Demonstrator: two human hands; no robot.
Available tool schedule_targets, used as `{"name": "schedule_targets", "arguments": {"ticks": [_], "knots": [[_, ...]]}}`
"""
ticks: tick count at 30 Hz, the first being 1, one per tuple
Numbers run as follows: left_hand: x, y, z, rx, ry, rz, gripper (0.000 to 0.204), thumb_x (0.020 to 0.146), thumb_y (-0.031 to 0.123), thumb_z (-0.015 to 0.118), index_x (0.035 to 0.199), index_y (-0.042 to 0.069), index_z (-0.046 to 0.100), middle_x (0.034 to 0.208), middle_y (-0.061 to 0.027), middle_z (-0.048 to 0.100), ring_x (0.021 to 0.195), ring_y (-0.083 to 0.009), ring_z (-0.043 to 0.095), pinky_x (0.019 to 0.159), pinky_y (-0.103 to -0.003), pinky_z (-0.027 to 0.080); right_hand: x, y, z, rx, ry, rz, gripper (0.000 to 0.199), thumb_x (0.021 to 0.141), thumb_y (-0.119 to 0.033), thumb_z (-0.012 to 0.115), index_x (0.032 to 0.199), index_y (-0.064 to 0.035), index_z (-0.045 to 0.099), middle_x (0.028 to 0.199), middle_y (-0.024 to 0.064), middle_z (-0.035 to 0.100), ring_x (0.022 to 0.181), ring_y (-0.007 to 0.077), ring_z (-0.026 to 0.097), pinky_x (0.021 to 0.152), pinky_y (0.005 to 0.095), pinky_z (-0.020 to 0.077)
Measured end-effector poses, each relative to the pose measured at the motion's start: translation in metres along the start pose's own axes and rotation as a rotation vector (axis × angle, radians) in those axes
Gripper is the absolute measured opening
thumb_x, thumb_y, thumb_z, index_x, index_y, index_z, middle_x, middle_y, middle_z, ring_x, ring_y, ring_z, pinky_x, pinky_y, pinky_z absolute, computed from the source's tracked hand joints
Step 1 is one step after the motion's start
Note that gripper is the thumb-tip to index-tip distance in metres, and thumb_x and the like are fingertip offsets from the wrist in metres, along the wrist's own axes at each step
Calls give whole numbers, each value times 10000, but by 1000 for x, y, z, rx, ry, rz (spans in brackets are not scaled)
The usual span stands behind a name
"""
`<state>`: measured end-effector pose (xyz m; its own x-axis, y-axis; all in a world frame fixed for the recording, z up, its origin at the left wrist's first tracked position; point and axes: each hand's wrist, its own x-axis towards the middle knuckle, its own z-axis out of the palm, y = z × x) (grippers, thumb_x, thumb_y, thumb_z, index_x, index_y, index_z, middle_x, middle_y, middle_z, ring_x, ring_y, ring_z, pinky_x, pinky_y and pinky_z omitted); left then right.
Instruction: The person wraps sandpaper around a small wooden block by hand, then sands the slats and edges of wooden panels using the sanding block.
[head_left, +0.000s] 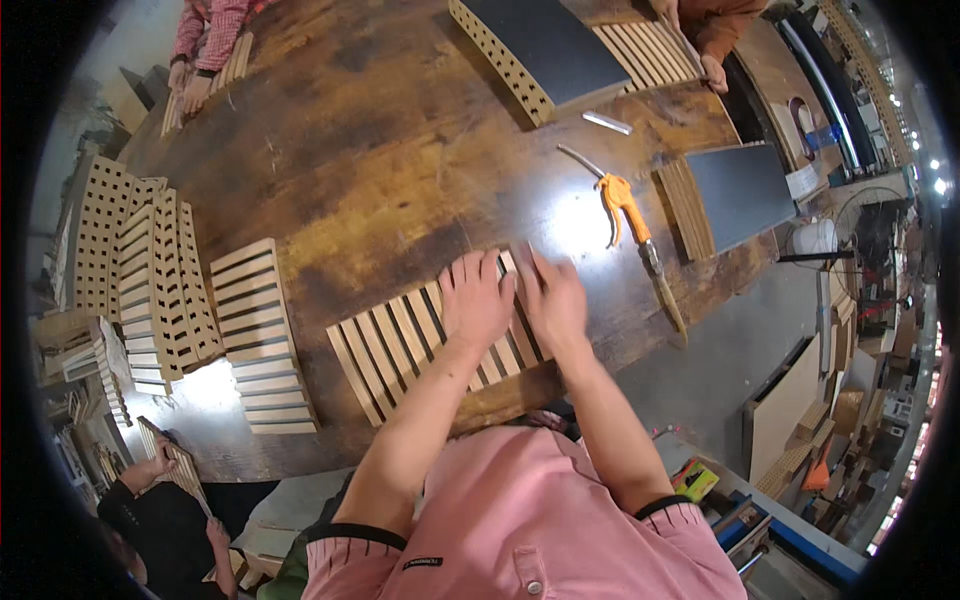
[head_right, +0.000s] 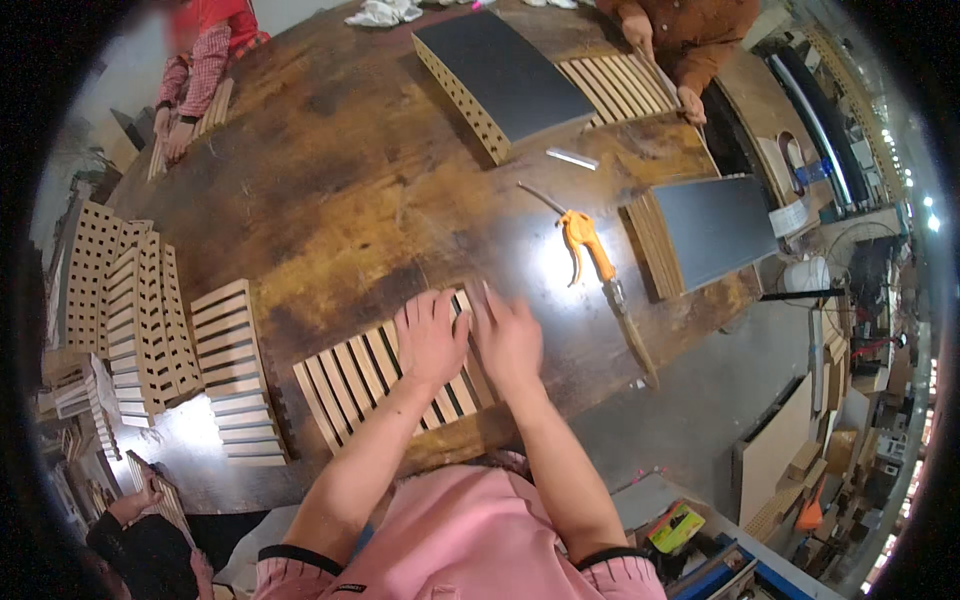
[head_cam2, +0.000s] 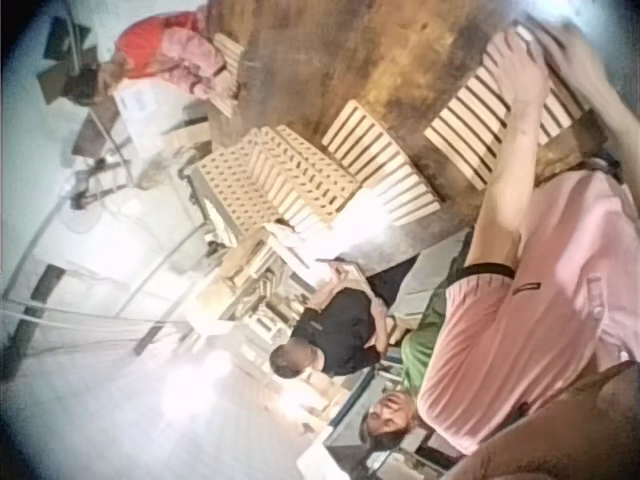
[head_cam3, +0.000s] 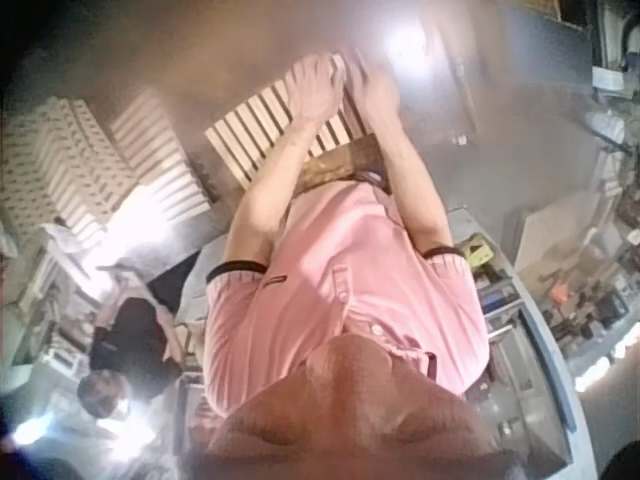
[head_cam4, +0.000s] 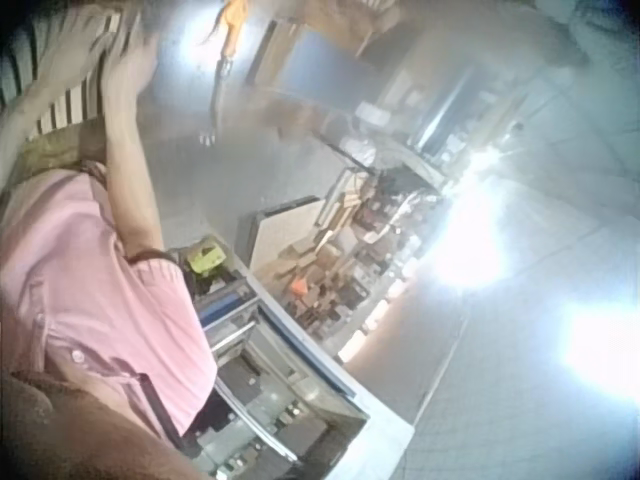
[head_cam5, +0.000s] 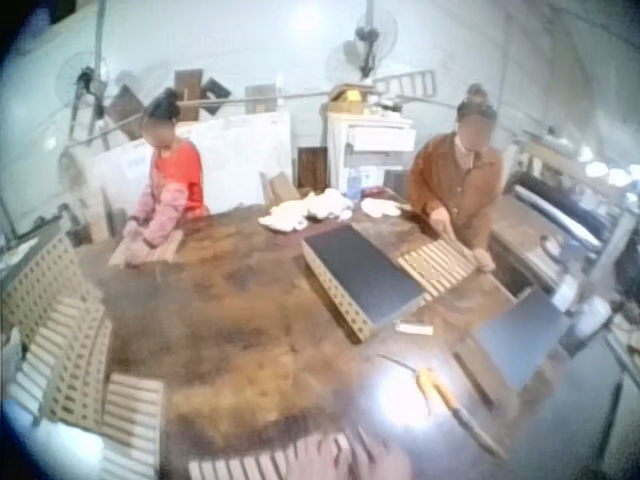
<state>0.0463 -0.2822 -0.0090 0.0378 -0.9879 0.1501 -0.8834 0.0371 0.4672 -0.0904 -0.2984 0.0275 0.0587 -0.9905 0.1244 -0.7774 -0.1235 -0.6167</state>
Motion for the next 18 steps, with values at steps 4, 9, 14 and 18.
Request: {"name": "schedule_targets", "arguments": {"ticks": [4, 9, 14, 18], "knots": [[-4, 2, -1, 22, -21, -7, 445, 1024, 309, 605, 1376, 39, 578, 1264, -156, 567, 1229, -341, 504, 1086, -497, 349, -87, 22, -40, -14, -69, 109, 319, 949, -210, 712, 1263, -187, 764, 901, 188, 667, 760, 376, 666, 724, 488, 561], [-1, 4, -3, 22, -8, 13, 437, 1015, 282, 613, 1375, 39, 575, 1253, -153, 575, 1219, -341, 511, 1072, -503, 353, 14, 5, 8, 25, 47, 15, 256, 961, -207, 689, 1197, -132, 755, 915, 188, 659, 824, 415, 662, 742, 520, 534], [-2, 2, -2, 17, 9, 0, 428, 1015, 283, 611, 1376, 56, 579, 1263, -154, 578, 1226, -334, 511, 1076, -496, 350, -39, 18, -13, 30, -1, 38, 305, 958, -218, 696, 1253, -162, 750, 893, 170, 647, 809, 395, 664, 743, 514, 539], [-5, 5, 1, 62, -43, -6, 433, 1032, 304, 591, 1386, 56, 573, 1283, -151, 574, 1247, -332, 497, 1102, -482, 333, -109, 30, -51, -40, -100, 154, 379, 956, -234, 699, 1332, -197, 726, 868, 142, 627, 788, 374, 655, 738, 513, 534]]}}
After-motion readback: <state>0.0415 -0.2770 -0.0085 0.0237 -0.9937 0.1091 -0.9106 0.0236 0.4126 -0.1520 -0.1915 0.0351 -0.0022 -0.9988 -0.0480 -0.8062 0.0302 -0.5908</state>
